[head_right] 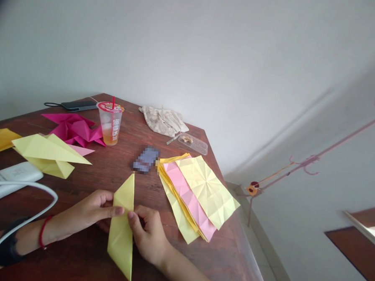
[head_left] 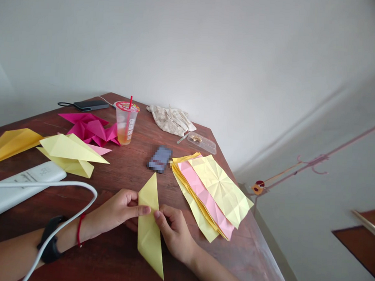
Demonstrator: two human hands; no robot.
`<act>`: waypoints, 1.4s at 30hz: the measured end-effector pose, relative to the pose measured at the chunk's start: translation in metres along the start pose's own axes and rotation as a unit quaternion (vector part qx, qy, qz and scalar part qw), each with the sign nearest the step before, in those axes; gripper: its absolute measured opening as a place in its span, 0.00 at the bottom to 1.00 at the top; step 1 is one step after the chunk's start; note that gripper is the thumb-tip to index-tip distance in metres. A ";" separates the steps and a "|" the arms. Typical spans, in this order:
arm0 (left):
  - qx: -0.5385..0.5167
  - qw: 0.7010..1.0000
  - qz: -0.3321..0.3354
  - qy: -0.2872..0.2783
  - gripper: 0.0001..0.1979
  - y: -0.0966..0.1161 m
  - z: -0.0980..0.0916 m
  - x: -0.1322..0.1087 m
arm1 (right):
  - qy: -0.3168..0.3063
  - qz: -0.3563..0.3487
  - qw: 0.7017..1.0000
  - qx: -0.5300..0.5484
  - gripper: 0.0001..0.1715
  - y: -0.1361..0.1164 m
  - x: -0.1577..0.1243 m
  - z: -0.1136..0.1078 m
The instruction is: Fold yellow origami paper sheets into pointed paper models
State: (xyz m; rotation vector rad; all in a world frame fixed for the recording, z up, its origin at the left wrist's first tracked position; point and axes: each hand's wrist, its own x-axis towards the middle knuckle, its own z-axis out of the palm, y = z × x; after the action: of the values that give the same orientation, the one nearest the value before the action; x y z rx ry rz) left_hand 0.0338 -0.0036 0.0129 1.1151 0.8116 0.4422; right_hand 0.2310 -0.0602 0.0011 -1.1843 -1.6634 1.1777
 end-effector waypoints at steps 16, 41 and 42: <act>0.078 0.996 -0.019 -0.049 0.23 -0.006 0.006 -0.005 | 0.097 0.064 0.993 0.003 0.26 0.005 0.002 0.000; 0.146 0.985 0.037 -0.085 0.17 -0.005 0.007 -0.007 | 0.101 0.056 0.993 0.036 0.29 0.007 0.004 0.000; 0.147 0.984 0.045 -0.085 0.18 -0.007 0.007 -0.007 | 0.100 0.056 0.993 0.036 0.29 0.008 0.004 0.000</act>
State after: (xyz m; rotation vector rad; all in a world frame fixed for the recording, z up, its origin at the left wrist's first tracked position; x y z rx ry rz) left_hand 0.0342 -0.0150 0.0107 1.4483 0.6905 0.3022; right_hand 0.2320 -0.0550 -0.0064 -1.3188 -1.4083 1.1371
